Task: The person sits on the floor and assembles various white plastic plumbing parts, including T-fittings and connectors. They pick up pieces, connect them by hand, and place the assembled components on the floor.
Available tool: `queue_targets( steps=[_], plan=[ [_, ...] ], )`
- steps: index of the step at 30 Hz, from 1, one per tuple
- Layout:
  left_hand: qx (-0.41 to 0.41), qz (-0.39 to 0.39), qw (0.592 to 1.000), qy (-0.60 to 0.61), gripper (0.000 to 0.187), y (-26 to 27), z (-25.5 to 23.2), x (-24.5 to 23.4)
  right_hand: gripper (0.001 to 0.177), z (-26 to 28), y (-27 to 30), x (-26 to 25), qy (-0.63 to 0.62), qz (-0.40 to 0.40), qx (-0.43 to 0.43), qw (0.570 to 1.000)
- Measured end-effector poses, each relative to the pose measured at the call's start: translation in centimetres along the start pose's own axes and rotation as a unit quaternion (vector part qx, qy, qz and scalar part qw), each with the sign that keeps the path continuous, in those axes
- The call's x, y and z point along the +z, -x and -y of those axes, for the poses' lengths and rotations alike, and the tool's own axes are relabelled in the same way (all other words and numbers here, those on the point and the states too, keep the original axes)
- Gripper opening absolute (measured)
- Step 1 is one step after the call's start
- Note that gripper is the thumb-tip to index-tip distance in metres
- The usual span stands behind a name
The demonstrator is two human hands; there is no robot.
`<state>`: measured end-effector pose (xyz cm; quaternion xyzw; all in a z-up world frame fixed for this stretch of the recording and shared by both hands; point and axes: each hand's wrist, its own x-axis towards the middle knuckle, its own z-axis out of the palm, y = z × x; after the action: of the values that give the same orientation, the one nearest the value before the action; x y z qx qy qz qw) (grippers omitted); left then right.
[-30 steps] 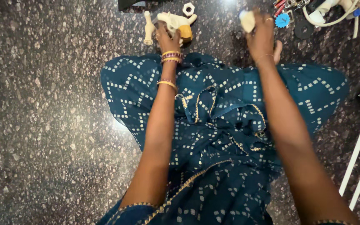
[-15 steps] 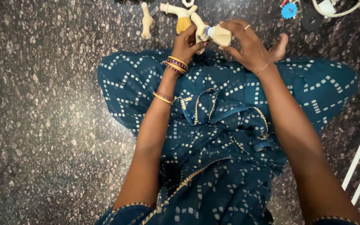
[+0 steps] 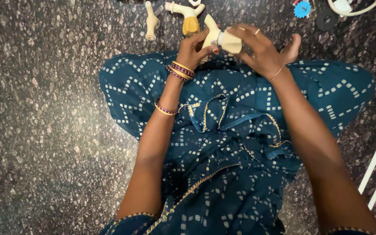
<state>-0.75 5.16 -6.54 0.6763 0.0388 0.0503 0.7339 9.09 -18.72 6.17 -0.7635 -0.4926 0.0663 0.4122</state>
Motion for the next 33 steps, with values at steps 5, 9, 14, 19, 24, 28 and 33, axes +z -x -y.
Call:
queue_targets(
  steps=[5,9,14,19,24,28,33],
  plan=[
    [0.058,-0.024,0.993,-0.102,0.051,-0.2,-2.0,0.5,0.053,-0.6,0.4,1.8,-0.258,-0.032,0.114,0.959],
    [0.083,-0.002,0.993,-0.086,0.035,-0.2,-3.8,0.8,0.043,-1.5,0.5,2.1,-0.437,-0.004,0.215,0.873],
    [0.044,-0.057,0.982,-0.176,0.046,-0.2,-2.8,1.2,0.041,-2.4,0.3,2.4,-0.427,0.009,0.245,0.870],
    [-0.028,-0.227,0.958,-0.173,0.045,-2.0,1.2,-0.2,0.043,-3.9,0.2,3.2,-0.361,-0.067,0.217,0.904],
    [-0.140,-0.351,0.839,-0.391,0.048,-3.7,5.8,-5.8,0.047,-4.4,0.3,2.5,-0.189,-0.083,0.212,0.955],
    [-0.180,-0.383,0.753,-0.504,0.053,-4.8,8.3,-6.0,0.054,-3.0,0.1,2.6,-0.055,-0.020,0.226,0.972],
    [-0.275,-0.309,0.711,-0.569,0.040,-4.9,8.0,-5.7,0.055,-3.0,0.3,2.9,-0.068,0.004,0.187,0.980]
  ],
)
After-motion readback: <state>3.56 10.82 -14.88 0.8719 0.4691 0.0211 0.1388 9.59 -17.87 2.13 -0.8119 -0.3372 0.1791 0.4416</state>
